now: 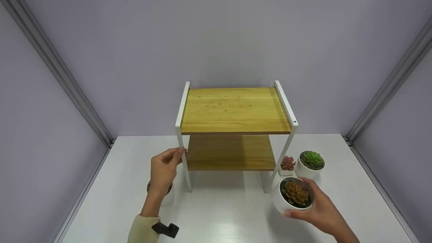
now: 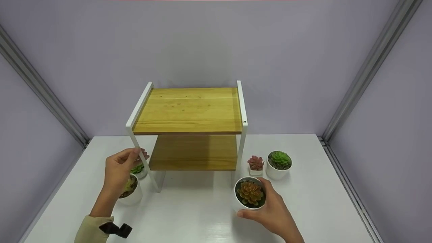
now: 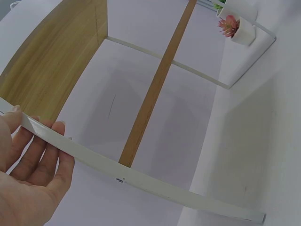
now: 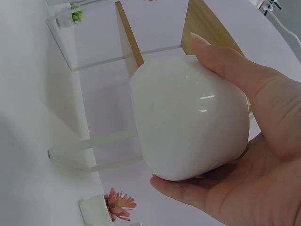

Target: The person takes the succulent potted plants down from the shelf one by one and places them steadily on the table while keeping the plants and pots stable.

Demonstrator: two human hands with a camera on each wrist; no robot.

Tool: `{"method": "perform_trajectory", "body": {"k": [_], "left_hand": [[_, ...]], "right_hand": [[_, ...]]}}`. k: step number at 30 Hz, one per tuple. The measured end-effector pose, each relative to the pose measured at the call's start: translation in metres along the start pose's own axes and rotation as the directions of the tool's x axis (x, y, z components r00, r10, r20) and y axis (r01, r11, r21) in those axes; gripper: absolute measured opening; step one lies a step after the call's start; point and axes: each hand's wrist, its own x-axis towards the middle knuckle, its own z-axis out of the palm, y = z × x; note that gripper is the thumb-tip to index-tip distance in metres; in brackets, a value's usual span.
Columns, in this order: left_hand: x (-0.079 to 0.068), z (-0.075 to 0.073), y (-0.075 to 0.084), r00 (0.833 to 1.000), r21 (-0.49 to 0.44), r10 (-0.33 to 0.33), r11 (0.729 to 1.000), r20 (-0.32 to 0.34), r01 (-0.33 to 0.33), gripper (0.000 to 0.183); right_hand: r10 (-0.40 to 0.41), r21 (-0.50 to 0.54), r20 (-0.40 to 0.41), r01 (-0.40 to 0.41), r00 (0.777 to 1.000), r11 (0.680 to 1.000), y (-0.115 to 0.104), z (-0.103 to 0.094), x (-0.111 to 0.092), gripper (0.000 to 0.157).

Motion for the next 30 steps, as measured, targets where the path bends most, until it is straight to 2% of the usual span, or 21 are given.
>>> {"method": "perform_trajectory", "body": {"k": [4,12,30], "left_hand": [[0.000,0.000,0.001,1.000,0.002,-0.008,1.000,-0.005,0.008,0.027],[0.000,0.000,0.000,1.000,0.007,0.008,1.000,0.004,-0.008,0.031],[0.000,-0.001,-0.001,1.000,0.023,0.014,1.000,0.011,-0.015,0.033]], "right_hand": [[0.026,-0.006,-0.006,-0.026,1.000,1.000,0.006,0.000,0.006,0.122],[-0.014,-0.007,-0.032,0.014,0.999,1.000,0.021,-0.002,0.012,0.119],[0.076,-0.020,-0.036,-0.076,0.996,0.997,0.043,-0.001,0.034,0.125]]}}
